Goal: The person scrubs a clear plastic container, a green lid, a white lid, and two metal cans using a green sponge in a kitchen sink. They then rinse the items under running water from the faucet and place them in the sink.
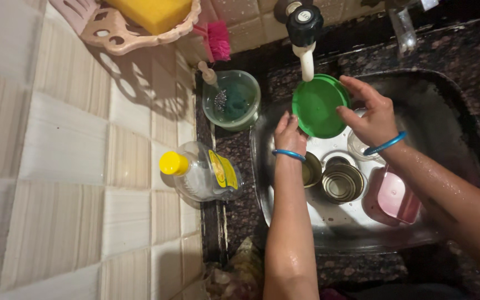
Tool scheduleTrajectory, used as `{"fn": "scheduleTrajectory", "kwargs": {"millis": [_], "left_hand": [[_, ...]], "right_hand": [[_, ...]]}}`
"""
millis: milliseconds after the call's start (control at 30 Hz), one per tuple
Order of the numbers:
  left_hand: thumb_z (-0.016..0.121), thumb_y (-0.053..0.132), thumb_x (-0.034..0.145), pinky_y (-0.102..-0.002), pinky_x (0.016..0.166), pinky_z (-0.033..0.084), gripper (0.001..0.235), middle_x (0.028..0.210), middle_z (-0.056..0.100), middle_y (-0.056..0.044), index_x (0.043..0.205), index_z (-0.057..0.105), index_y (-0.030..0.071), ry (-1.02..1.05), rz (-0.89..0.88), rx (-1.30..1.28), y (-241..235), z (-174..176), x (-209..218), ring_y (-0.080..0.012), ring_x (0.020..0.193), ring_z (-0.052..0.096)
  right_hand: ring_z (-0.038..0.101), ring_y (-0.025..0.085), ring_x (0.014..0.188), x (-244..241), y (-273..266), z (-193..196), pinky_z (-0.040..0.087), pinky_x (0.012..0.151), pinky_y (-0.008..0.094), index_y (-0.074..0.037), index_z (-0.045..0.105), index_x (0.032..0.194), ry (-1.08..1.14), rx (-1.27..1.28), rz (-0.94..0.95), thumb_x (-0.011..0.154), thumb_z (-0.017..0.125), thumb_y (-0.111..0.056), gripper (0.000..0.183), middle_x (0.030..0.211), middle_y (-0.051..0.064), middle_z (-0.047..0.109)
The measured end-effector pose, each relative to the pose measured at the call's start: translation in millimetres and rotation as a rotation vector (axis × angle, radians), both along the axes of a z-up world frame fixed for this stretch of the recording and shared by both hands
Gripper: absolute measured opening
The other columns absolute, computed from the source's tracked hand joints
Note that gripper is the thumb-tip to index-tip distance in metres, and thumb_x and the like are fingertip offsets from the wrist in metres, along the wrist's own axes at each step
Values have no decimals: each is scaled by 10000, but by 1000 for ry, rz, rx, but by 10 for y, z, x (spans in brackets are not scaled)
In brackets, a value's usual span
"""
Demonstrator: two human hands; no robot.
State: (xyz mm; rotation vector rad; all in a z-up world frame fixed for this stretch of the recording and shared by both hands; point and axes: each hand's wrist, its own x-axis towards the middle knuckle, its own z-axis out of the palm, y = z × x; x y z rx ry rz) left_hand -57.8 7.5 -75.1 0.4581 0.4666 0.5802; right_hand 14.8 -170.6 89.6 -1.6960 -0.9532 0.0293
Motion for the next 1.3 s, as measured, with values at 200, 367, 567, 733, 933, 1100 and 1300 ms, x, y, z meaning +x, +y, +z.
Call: {"fn": "scheduleTrajectory", "kwargs": {"millis": [200, 367, 567, 733, 933, 1100, 1300], "left_hand": [[647, 40, 1002, -397, 717, 438, 410, 1167, 723, -196, 1403, 604, -37, 424, 109, 357, 62, 593, -227, -263, 846, 581], [607, 75, 991, -290, 928, 565, 417, 1246, 745, -205, 1394, 615, -32, 377, 180, 820, 50, 1165, -426, -211, 1064, 721], [705, 119, 932, -399, 1047, 504, 599, 1353, 628, -293, 1487, 521, -12, 671, 513, 1280, -73, 1794, -371, -386, 1250, 648], [796, 315, 901, -435, 1208, 460, 793, 1555, 527, -254, 1556, 448, 34, 387, 686, 1449, -143, 2588, 129, -387, 1445, 547], [874, 403, 735, -427, 989, 558, 683, 1270, 707, -158, 1313, 627, 135, 682, 410, 1527, 12, 2846, 728, -352, 1151, 690], [877, 298, 729, -410, 1032, 579, 613, 1237, 746, -126, 1284, 657, 156, 566, 243, 1613, 298, 2722, 723, -326, 1165, 730], [898, 255, 792, -439, 1160, 445, 974, 1489, 533, -256, 1572, 349, 57, 336, 413, 1493, 12, 2479, 359, -389, 1367, 557]], "right_hand": [[694, 182, 1063, 155, 15, -272, 571, 878, 308, -22, 489, 1535, 255, -159, -34, 873, 750, -55, 712, 1291, 163, 687], [725, 171, 919, 89, 134, -625, 592, 705, 309, -41, 570, 1430, 588, -233, 42, 856, 738, -48, 597, 1176, 155, 743], [745, 136, 868, -1, 98, -418, 595, 724, 263, -8, 680, 1169, 339, -131, -83, 880, 783, -85, 316, 1003, 80, 764], [713, 230, 800, -145, -94, -39, 564, 688, 346, -85, 737, 982, -373, -278, -211, 833, 827, -133, 181, 937, 67, 727], [663, 188, 869, -185, -454, 118, 486, 722, 387, -185, 710, 867, -855, -317, -121, 836, 783, -167, 81, 1025, -52, 762], [682, 221, 1007, 88, -1380, 55, 463, 860, 381, -205, 718, 968, -825, -347, -203, 909, 756, -138, 97, 1138, -43, 739], [668, 260, 965, 674, -2444, -28, 513, 850, 435, -168, 720, 968, -988, -539, -643, 955, 740, -111, 61, 1094, 5, 737]]}}
